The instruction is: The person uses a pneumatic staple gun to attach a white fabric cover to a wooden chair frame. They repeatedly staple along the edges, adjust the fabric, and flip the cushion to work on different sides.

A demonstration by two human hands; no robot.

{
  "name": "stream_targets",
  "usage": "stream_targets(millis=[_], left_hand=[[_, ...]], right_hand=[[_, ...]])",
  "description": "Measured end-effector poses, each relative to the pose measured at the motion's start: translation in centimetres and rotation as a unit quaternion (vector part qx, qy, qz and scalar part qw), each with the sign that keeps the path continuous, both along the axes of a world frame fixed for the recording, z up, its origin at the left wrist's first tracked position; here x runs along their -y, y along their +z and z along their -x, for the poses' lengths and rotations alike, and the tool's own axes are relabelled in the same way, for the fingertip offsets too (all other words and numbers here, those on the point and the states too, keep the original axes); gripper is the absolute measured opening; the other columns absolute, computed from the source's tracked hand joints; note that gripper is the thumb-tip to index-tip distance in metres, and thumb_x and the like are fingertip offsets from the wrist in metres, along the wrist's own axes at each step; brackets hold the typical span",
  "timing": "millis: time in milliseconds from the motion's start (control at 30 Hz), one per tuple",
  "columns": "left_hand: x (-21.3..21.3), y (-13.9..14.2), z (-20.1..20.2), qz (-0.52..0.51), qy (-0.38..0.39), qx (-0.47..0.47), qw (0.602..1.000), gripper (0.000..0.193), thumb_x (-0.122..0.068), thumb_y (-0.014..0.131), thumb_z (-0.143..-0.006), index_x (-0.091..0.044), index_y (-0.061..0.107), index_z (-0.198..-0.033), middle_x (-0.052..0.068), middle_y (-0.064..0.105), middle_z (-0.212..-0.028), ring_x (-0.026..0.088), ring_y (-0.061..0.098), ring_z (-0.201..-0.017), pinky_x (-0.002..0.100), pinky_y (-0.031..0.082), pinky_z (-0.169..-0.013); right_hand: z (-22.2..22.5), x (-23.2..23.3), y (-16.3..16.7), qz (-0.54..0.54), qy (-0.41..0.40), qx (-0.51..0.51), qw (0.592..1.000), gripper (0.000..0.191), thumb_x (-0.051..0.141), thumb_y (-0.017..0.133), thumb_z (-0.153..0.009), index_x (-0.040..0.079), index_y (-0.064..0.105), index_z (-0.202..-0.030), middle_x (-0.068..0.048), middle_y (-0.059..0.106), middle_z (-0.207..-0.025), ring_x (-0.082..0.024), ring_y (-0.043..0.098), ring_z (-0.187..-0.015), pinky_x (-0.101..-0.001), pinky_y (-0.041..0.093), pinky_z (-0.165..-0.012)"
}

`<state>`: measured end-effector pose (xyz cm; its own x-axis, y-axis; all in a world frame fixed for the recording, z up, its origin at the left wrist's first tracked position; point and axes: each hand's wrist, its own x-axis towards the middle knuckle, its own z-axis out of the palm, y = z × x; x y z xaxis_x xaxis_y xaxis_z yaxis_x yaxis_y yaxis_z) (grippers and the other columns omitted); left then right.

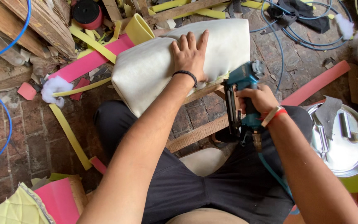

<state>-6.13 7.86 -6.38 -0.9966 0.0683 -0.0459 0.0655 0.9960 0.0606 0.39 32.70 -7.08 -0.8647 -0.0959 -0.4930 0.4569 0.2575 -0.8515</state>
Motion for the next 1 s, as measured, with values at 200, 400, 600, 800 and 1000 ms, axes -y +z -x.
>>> stream_targets(millis=[200, 400, 600, 800, 1000], left_hand=[[1.5, -2.3, -1.5, -0.033, -0.005, -0.080, 0.996, 0.142, -0.062, 0.095, -0.054, -0.023, 0.011, -0.162, 0.028, 0.015, -0.165, 0.042, 0.018, -0.153, 0.063, 0.012, -0.125], [2.0, -2.9, -4.0, -0.022, -0.008, -0.137, 0.990, 0.129, -0.061, 0.092, -0.060, -0.027, 0.019, -0.161, 0.029, 0.017, -0.164, 0.043, 0.021, -0.153, 0.061, 0.013, -0.125], [1.0, 1.0, -0.6, -0.024, 0.030, 0.000, 0.999, 0.144, -0.064, 0.095, -0.053, -0.020, 0.012, -0.162, 0.025, 0.023, -0.162, 0.044, 0.027, -0.148, 0.060, 0.021, -0.121], [-0.7, 0.7, 0.1, 0.029, 0.042, -0.009, 0.999, 0.145, -0.057, 0.098, -0.053, -0.019, 0.008, -0.160, 0.023, 0.032, -0.154, 0.042, 0.032, -0.143, 0.063, 0.026, -0.118], [-1.1, -0.4, 0.3, 0.024, 0.039, -0.035, 0.998, 0.138, -0.044, 0.098, -0.058, -0.018, 0.008, -0.160, 0.025, 0.032, -0.154, 0.042, 0.033, -0.143, 0.062, 0.027, -0.119]], right_hand=[[0.7, -3.5, -5.5, 0.220, -0.053, 0.085, 0.970, 0.016, 0.015, 0.065, -0.090, 0.001, 0.063, -0.083, -0.006, 0.061, -0.069, -0.019, 0.059, -0.055, -0.0324, 0.053, -0.053], [-0.1, -1.2, -5.6, 0.136, -0.072, 0.071, 0.986, 0.014, 0.011, 0.066, -0.089, -0.002, 0.064, -0.086, -0.008, 0.062, -0.072, -0.018, 0.060, -0.058, -0.0339, 0.051, -0.054], [-2.2, 0.7, -1.1, 0.130, -0.024, 0.024, 0.991, 0.011, 0.007, 0.067, -0.085, -0.004, 0.065, -0.084, -0.010, 0.062, -0.070, -0.020, 0.060, -0.054, -0.0364, 0.052, -0.048], [-2.6, 4.0, 2.1, -0.008, 0.047, -0.021, 0.999, 0.014, 0.008, 0.070, -0.084, -0.005, 0.066, -0.079, -0.012, 0.065, -0.063, -0.022, 0.060, -0.047, -0.0365, 0.050, -0.046], [-1.7, 6.4, 4.1, -0.134, 0.090, -0.062, 0.985, 0.015, 0.010, 0.071, -0.082, -0.003, 0.067, -0.076, -0.009, 0.066, -0.063, -0.019, 0.062, -0.048, -0.0337, 0.051, -0.048]])
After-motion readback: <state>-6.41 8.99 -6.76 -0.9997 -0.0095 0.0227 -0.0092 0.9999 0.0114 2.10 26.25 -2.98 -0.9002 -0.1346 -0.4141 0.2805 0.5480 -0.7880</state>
